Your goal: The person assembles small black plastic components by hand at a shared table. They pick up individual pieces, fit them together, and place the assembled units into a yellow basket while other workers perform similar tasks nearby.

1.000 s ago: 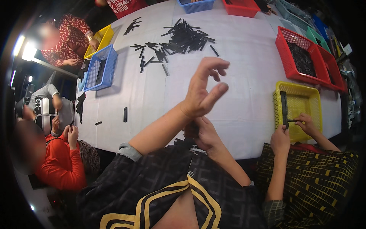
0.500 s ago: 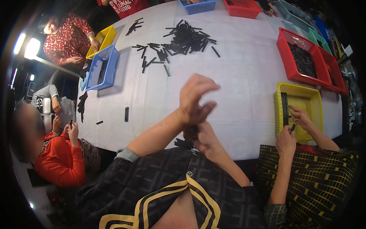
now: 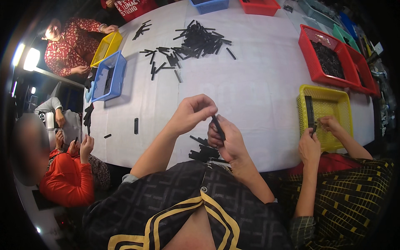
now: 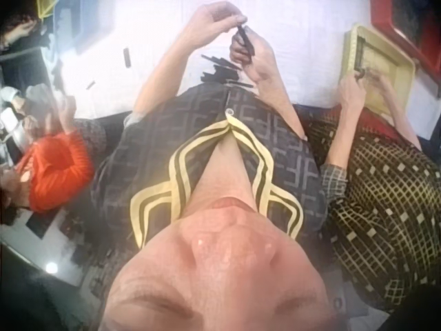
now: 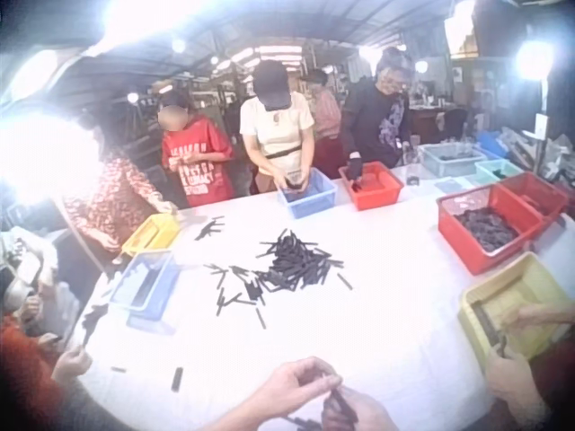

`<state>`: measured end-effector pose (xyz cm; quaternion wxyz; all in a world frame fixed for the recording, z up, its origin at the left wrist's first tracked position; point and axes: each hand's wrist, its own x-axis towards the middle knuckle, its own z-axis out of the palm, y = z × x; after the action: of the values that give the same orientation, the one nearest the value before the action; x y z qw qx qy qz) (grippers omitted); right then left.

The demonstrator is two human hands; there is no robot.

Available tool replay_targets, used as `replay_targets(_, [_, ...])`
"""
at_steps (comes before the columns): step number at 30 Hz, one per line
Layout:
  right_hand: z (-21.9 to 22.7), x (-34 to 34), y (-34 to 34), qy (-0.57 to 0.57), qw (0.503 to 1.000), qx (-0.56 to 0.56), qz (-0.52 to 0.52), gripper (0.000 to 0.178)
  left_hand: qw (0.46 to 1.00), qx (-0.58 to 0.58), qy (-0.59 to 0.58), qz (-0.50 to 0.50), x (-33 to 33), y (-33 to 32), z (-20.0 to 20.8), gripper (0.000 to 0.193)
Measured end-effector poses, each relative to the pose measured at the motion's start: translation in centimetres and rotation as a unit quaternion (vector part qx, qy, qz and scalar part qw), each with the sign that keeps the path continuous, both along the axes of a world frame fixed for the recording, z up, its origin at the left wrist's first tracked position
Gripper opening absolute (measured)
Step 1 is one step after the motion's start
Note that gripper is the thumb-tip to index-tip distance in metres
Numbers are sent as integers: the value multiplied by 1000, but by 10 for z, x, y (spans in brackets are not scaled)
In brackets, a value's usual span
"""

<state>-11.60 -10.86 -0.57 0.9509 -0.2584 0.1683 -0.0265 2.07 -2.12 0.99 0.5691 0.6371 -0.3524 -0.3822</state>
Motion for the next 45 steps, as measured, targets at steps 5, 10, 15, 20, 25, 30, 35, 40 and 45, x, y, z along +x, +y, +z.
replay_targets(5, [9, -2, 3, 51, 996, -69, 12, 32, 994, -10, 92, 52, -2, 1, -4, 20])
replay_targets(10, [3, -4, 2, 56, 993, -100, 13, 27, 989, -8, 87, 117, -9, -4, -4, 18])
replay_targets(15, [2, -5, -1, 17, 998, -66, 2, 23, 993, -67, 38, 86, -18, -3, 0, 15])
replay_targets(20, [18, -8, -2, 18, 990, -136, 32, 20, 981, -76, 141, 109, -10, 3, 2, 15])
replay_targets(25, [15, -11, 1, 31, 969, -246, 21, 21, 987, -75, 65, 127, -22, 1, 10, 18])
replay_targets(30, [14, -10, 6, 48, 941, -336, -7, 22, 993, -55, -6, 109, -24, 2, 8, 23])
replay_targets(35, [19, -16, 2, 40, 945, -325, 23, 20, 983, -59, 77, 153, -14, 6, 11, 21])
replay_targets(40, [16, -22, -1, 13, 981, -189, 34, 21, 980, -59, 93, 169, -3, 10, 14, 25])
replay_targets(45, [17, -14, 1, -20, 998, -11, 63, 25, 978, -106, 134, 116, -7, 10, 4, 24])
